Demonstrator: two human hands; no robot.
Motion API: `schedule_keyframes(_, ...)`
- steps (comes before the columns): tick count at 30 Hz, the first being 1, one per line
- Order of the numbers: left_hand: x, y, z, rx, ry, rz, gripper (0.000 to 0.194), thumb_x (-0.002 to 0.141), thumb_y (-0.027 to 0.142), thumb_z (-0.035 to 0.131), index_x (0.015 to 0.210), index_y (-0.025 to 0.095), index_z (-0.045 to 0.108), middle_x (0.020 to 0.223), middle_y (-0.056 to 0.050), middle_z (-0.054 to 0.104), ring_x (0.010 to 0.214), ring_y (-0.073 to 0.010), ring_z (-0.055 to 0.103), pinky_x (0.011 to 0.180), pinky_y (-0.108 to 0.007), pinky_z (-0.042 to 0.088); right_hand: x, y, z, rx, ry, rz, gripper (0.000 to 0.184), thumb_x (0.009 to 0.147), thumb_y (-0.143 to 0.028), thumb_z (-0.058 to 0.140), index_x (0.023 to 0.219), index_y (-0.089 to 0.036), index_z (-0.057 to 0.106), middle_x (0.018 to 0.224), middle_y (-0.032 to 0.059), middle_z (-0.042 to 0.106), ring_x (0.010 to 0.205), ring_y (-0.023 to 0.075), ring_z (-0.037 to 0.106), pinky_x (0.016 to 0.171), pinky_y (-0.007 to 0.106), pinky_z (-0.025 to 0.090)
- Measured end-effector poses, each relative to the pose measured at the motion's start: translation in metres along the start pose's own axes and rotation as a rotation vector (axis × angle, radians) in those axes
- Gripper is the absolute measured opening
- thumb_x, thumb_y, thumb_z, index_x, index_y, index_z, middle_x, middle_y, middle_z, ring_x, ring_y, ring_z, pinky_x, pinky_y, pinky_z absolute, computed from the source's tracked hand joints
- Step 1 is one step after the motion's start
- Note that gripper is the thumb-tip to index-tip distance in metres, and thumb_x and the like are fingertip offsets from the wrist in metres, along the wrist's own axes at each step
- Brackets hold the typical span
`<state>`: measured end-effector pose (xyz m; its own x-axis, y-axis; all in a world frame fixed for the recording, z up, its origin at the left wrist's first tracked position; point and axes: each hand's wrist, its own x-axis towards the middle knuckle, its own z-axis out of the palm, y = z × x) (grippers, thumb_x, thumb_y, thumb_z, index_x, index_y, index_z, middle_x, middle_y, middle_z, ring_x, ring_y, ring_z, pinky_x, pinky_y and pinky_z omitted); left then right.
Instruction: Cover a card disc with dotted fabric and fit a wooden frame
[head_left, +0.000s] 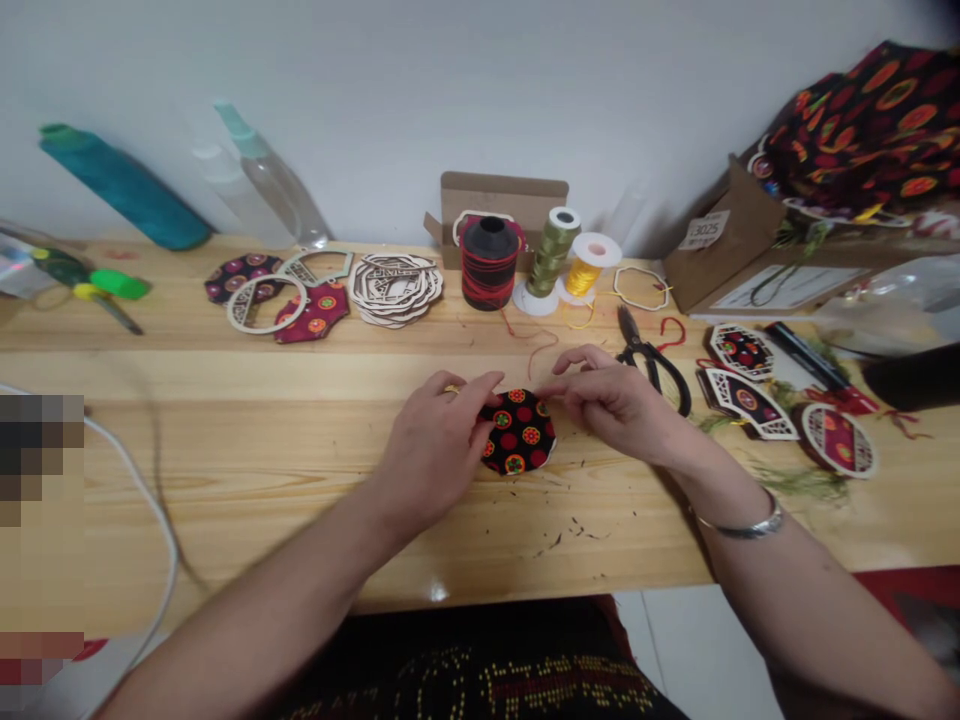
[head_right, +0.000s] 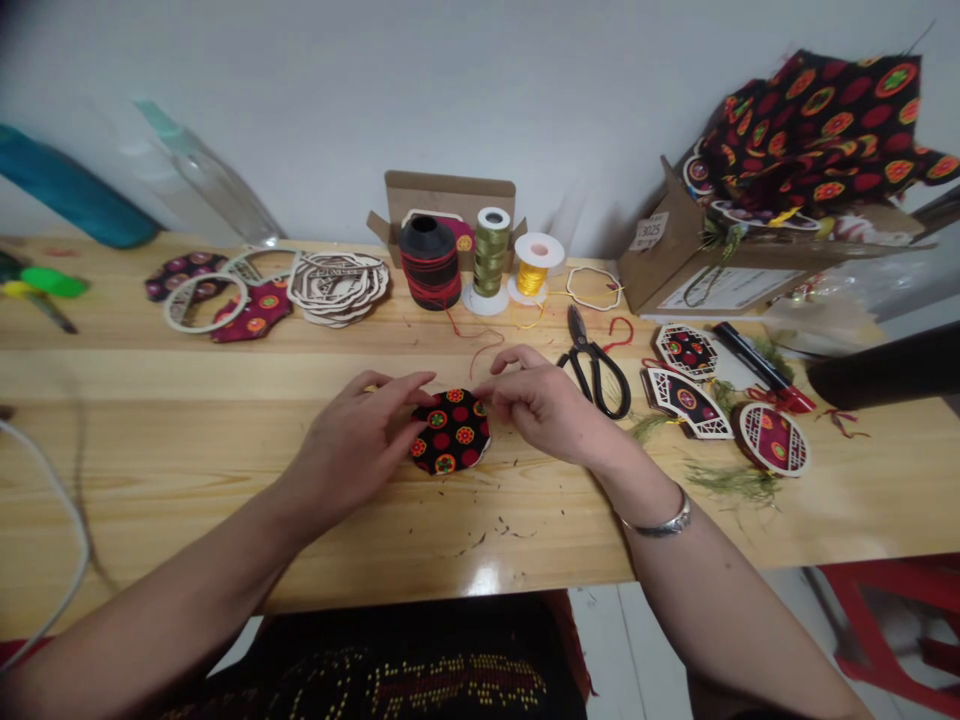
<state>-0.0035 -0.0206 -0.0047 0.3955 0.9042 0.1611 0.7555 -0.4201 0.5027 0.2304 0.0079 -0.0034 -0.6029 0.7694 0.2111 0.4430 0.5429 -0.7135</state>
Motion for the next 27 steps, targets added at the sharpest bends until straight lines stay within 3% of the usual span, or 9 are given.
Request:
schedule_keyframes(4,-0.001,0.000,0.000,0.000,0.045,0.005,0.040,0.086,0.013,0.056,0.126,0.015,0.053,0.100,-0.003,0.074,0.099,-0.0222,0.055,0.089,-0.039,0.047,0.001,-0.001,-0.001,-0.018,0.084,-0.006,0.032,0.060,0.008,0.038,0.057,-0.021,0.052,0.089,0.0042,0.071,0.106,0.0199,0.050,0.087,0.036,0.047)
schedule_keyframes(10,-0.002,-0.001,0.003,-0.004,0.006,0.104,0.045,0.084,0.012,0.057,0.129,0.013,0.052,0.105,-0.006,0.072,0.104,-0.0228,0.052,0.091,-0.037,0.048,0.001,-0.004,0.000,-0.003,-0.047,-0.045,0.036,0.062,0.009,0.038,0.064,-0.022,0.057,0.092,0.0037,0.069,0.112,0.0202,0.047,0.092,0.038,0.046)
schedule_keyframes(13,-0.002,0.000,0.003,0.015,0.009,0.058,0.042,0.085,0.012,0.055,0.127,0.013,0.053,0.102,-0.005,0.073,0.102,-0.0233,0.054,0.089,-0.038,0.048,0.000,-0.001,0.001,-0.015,-0.018,-0.020,0.035,0.063,0.009,0.039,0.064,-0.021,0.057,0.096,0.0039,0.070,0.111,0.0199,0.047,0.092,0.038,0.046)
schedule_keyframes(17,0.000,0.000,0.000,0.036,0.085,-0.029,0.038,0.085,0.013,0.055,0.124,0.014,0.056,0.094,-0.003,0.074,0.097,-0.0236,0.056,0.087,-0.039,0.048,0.000,-0.001,-0.004,0.003,0.097,0.003,0.033,0.061,0.007,0.038,0.057,-0.021,0.054,0.086,0.0036,0.072,0.105,0.0198,0.051,0.087,0.037,0.047)
schedule_keyframes(20,0.000,0.000,-0.001,0.024,0.081,-0.045,0.038,0.084,0.014,0.057,0.122,0.015,0.057,0.086,-0.002,0.074,0.093,-0.0230,0.057,0.084,-0.038,0.047,-0.001,-0.005,-0.008,0.088,0.012,-0.027,0.033,0.060,0.007,0.037,0.056,-0.021,0.054,0.079,0.0017,0.072,0.104,0.0196,0.051,0.087,0.037,0.046)
schedule_keyframes(24,0.001,0.001,-0.002,0.022,-0.021,-0.074,0.039,0.082,0.017,0.062,0.121,0.017,0.058,0.081,-0.001,0.071,0.089,-0.0234,0.057,0.080,-0.038,0.047,-0.002,-0.009,-0.009,0.200,-0.137,-0.026,0.033,0.056,0.006,0.036,0.056,-0.021,0.054,0.076,0.0024,0.070,0.107,0.0190,0.051,0.082,0.033,0.048)
schedule_keyframes(27,0.002,0.002,-0.004,0.032,-0.083,-0.122,0.039,0.082,0.018,0.061,0.121,0.017,0.058,0.080,-0.002,0.071,0.089,-0.0247,0.056,0.080,-0.039,0.047,-0.002,-0.010,-0.008,0.210,-0.167,-0.006,0.032,0.055,0.007,0.036,0.056,-0.020,0.053,0.076,0.0034,0.070,0.107,0.0193,0.051,0.081,0.033,0.049)
